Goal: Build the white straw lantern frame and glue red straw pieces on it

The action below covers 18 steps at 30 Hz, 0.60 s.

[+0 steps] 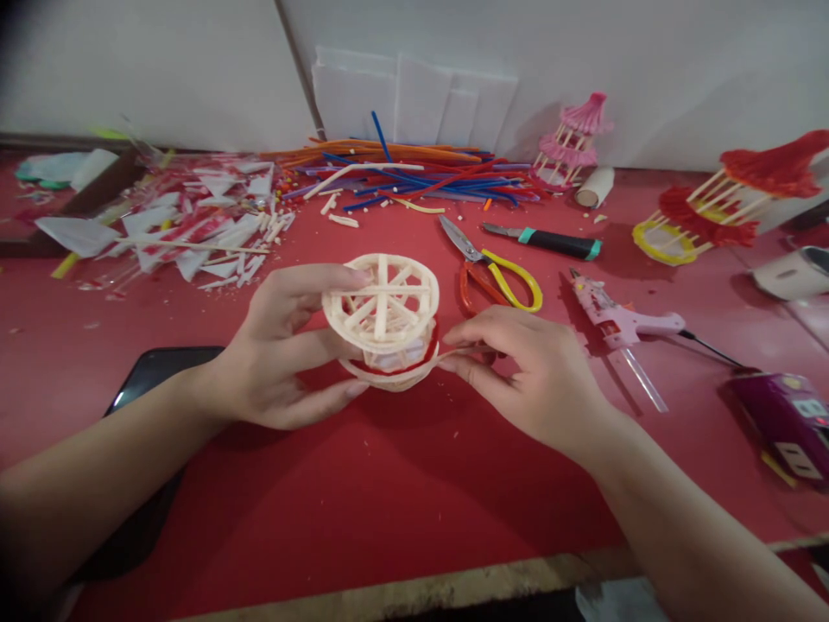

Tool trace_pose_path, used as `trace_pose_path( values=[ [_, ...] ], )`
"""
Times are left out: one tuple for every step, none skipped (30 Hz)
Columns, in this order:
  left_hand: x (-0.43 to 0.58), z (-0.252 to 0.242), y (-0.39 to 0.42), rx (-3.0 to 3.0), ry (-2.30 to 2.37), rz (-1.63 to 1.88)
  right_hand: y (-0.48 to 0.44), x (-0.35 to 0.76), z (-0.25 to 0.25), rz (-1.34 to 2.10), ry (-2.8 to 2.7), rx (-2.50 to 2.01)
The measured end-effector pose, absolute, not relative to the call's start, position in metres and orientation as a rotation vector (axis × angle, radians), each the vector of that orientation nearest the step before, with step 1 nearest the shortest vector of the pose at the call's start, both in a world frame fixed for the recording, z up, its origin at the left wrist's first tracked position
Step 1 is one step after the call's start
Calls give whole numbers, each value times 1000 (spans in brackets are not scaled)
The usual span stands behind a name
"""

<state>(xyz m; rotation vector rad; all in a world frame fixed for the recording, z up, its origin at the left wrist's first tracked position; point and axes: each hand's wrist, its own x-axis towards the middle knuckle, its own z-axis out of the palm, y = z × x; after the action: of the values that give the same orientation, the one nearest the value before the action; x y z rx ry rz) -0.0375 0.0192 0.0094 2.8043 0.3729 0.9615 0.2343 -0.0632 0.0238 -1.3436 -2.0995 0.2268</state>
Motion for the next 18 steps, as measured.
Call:
trace_pose_path(
  values=[
    [-37, 10, 19, 2802, 355, 974, -63, 234, 24, 255, -2097, -1334],
    [-36, 11, 19, 2801, 340, 982, -62, 235, 23, 282, -2093, -1320],
    [-36, 12, 19, 2802, 328, 986, -61, 235, 23, 307, -2091, -1304],
    [-35, 13, 19, 2802, 317, 984, -61, 235, 23, 325, -2092, -1286],
    [-35, 14, 19, 2801, 305, 980, -60, 235, 22, 332, -2097, -1265],
    [-35, 14, 19, 2796, 298, 970, -60, 235, 22, 328, -2106, -1242],
    [-35, 15, 19, 2789, 288, 958, -59, 235, 22, 320, -2118, -1223],
    [-35, 15, 20, 2781, 282, 947, -59, 235, 22, 315, -2130, -1212],
    [-36, 14, 20, 2774, 283, 937, -58, 235, 22, 313, -2138, -1206],
    [-36, 14, 20, 2770, 289, 928, -58, 235, 23, 318, -2143, -1208],
    [-37, 14, 20, 2769, 301, 918, -58, 235, 23, 324, -2145, -1213],
    [-37, 13, 20, 2771, 316, 908, -57, 235, 23, 324, -2146, -1214],
    [-38, 13, 20, 2776, 333, 897, -56, 234, 23, 317, -2150, -1208],
    [-38, 13, 20, 2784, 348, 887, -56, 234, 23, 305, -2157, -1196],
    [-38, 13, 20, 2795, 357, 886, -55, 234, 23, 293, -2166, -1183],
    [-37, 13, 20, 2807, 352, 905, -54, 234, 23, 289, -2174, -1175],
    [-37, 13, 20, 2818, 338, 937, -54, 234, 23, 298, -2178, -1170],
    [-36, 14, 20, 2828, 316, 977, -54, 234, 23, 320, -2177, -1171]
  ],
)
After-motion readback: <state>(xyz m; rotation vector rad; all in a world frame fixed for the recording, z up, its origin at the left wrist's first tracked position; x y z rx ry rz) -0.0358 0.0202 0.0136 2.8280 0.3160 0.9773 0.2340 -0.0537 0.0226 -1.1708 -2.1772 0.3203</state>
